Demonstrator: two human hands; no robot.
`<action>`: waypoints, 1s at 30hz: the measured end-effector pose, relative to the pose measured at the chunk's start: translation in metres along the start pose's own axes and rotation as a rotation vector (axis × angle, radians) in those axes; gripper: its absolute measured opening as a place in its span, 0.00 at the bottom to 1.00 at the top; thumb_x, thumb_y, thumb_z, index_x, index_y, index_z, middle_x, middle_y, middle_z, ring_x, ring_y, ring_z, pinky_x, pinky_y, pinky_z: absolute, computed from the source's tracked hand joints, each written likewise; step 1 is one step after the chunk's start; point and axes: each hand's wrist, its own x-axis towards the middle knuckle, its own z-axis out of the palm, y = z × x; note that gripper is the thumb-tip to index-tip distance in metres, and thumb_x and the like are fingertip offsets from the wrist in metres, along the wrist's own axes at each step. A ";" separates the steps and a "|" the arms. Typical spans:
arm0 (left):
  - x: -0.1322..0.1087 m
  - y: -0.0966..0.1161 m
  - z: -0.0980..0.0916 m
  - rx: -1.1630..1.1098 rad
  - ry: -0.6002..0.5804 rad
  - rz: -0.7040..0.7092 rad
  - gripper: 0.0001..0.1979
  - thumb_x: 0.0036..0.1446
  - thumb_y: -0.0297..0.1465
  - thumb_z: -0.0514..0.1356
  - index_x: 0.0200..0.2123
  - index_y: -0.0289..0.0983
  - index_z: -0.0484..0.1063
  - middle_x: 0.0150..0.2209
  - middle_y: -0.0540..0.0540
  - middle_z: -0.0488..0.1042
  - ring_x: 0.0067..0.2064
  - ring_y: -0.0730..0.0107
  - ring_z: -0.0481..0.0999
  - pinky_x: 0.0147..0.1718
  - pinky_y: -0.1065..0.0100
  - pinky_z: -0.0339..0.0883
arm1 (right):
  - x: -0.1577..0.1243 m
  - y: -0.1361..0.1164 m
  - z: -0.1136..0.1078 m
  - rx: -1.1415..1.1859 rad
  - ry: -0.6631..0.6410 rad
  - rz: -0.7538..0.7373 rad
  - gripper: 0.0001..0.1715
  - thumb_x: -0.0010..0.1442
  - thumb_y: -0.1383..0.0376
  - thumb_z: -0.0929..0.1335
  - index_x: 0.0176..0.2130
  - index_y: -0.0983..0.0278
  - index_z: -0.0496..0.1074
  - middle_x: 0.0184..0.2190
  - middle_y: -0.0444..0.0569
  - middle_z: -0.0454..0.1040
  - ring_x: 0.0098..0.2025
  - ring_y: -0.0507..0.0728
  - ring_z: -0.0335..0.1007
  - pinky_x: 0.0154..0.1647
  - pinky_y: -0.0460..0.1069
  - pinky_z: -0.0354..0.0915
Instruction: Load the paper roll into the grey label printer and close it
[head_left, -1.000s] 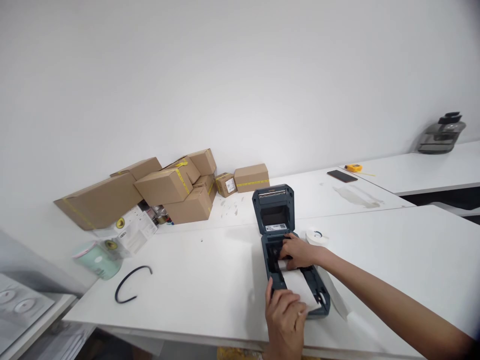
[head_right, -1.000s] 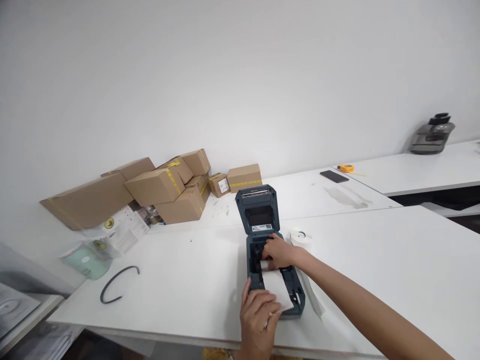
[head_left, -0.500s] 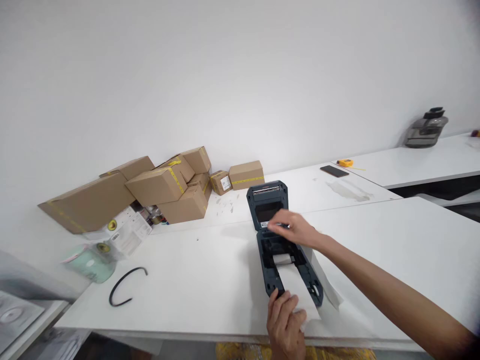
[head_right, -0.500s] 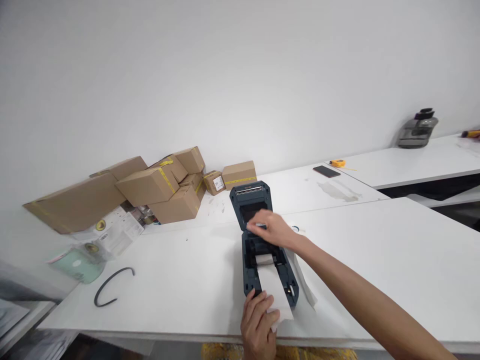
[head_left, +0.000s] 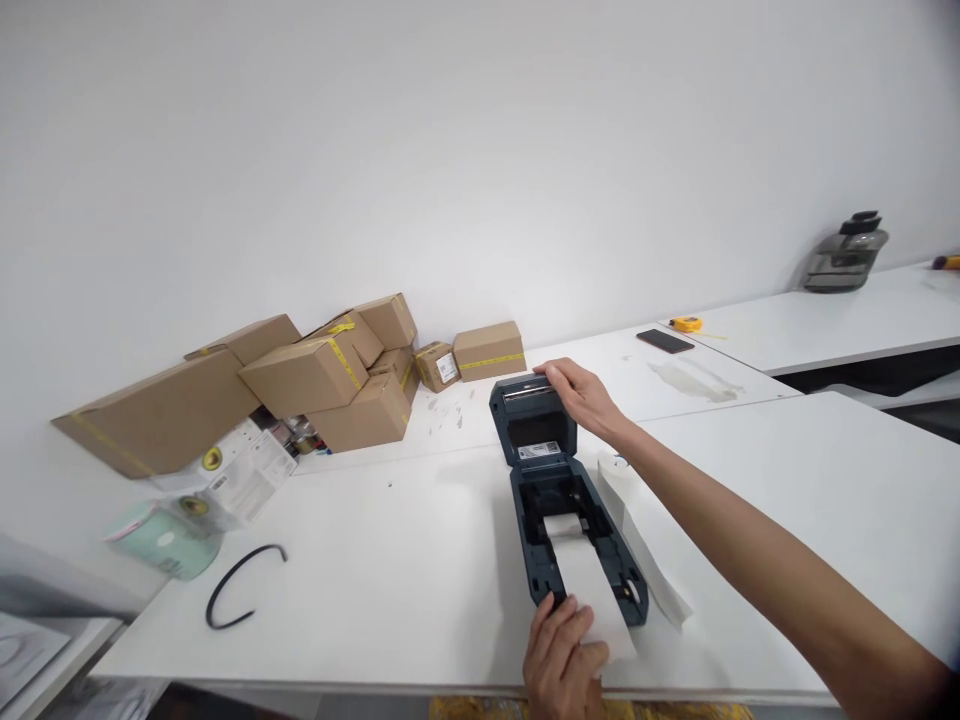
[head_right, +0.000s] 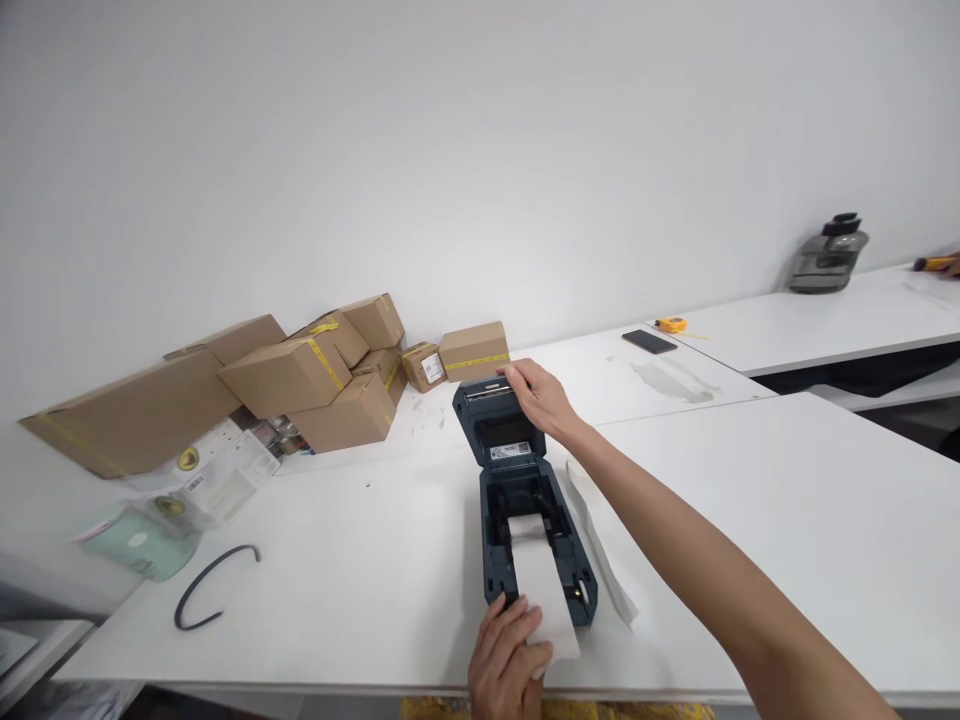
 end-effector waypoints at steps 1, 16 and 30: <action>-0.001 -0.001 0.000 -0.002 -0.005 0.003 0.13 0.61 0.21 0.51 0.30 0.41 0.72 0.35 0.48 0.84 0.43 0.67 0.84 0.51 0.63 0.75 | -0.007 -0.005 -0.003 0.014 0.008 -0.015 0.25 0.71 0.51 0.57 0.46 0.59 0.77 0.47 0.52 0.78 0.52 0.62 0.74 0.55 0.58 0.67; -0.023 0.016 0.008 0.123 0.095 -0.140 0.14 0.62 0.22 0.56 0.33 0.44 0.79 0.28 0.47 0.73 0.33 0.67 0.71 0.48 0.59 0.66 | -0.219 -0.022 -0.026 -0.099 -0.146 -0.216 0.24 0.65 0.72 0.64 0.58 0.58 0.69 0.59 0.53 0.71 0.66 0.63 0.59 0.60 0.59 0.65; -0.010 0.025 -0.004 -0.074 0.138 -0.486 0.12 0.64 0.36 0.56 0.47 0.44 0.76 0.56 0.41 0.71 0.58 0.57 0.70 0.55 0.57 0.64 | -0.267 -0.007 0.016 0.198 0.144 0.513 0.33 0.63 0.55 0.70 0.64 0.53 0.62 0.67 0.53 0.61 0.67 0.67 0.60 0.61 0.63 0.66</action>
